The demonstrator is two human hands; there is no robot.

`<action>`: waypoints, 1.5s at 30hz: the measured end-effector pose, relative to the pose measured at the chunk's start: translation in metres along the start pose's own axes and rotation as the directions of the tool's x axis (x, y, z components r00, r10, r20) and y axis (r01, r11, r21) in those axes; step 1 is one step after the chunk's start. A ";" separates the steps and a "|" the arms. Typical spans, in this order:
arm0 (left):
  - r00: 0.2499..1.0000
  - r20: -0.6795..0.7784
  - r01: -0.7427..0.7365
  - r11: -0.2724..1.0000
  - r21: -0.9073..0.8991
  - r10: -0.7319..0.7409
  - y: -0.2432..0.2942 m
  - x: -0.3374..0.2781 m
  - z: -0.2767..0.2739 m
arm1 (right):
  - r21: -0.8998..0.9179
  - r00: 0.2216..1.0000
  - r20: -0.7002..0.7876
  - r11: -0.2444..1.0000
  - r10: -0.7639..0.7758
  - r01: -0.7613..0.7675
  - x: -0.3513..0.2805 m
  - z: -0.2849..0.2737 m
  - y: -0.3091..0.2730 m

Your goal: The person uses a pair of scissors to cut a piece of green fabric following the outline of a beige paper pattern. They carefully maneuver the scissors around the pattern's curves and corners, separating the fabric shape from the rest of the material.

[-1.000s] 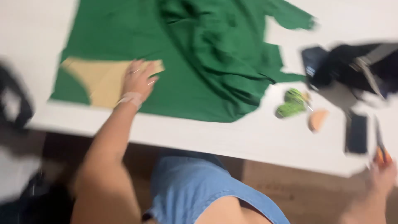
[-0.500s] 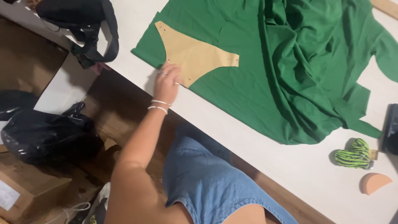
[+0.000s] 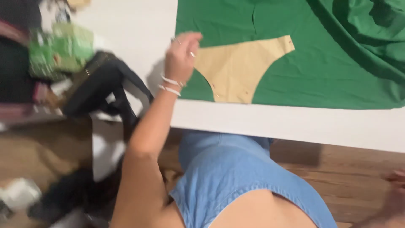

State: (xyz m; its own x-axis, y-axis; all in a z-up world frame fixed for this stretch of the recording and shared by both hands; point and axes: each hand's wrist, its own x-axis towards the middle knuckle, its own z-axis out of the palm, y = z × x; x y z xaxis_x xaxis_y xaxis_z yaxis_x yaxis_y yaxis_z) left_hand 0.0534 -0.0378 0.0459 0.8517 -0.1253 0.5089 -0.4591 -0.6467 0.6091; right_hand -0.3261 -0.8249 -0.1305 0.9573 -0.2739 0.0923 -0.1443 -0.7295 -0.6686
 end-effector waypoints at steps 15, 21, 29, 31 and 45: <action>0.822 0.526 0.031 0.907 -0.421 0.217 -0.023 0.001 0.042 | 0.835 0.787 0.378 0.188 0.487 -0.517 -0.090 0.222 -0.504; 0.840 0.520 0.064 0.923 -0.379 0.155 -0.020 -0.007 -0.011 | 0.742 0.672 0.303 0.275 0.676 -0.611 -0.075 0.235 -0.508; 0.894 0.440 0.053 0.957 -0.284 0.081 0.006 -0.101 -0.045 | 0.671 0.673 0.354 0.325 0.650 -0.667 -0.050 0.232 -0.525; 0.884 0.458 0.011 0.976 -0.218 0.093 0.005 -0.117 -0.044 | 0.684 0.692 0.356 0.330 0.628 -0.651 -0.045 0.235 -0.528; 0.838 0.524 -0.111 0.988 -0.110 0.153 -0.016 -0.166 -0.020 | 0.748 0.792 0.274 0.397 0.546 -0.532 -0.058 0.257 -0.506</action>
State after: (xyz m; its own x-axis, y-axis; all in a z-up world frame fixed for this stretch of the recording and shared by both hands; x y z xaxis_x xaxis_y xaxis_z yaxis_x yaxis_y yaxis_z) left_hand -0.0855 0.0081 -0.0362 0.7759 -0.5982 0.2004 -0.5761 -0.5423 0.6116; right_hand -0.2437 -0.2788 0.0124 0.7481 -0.4432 -0.4939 -0.3796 0.3247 -0.8663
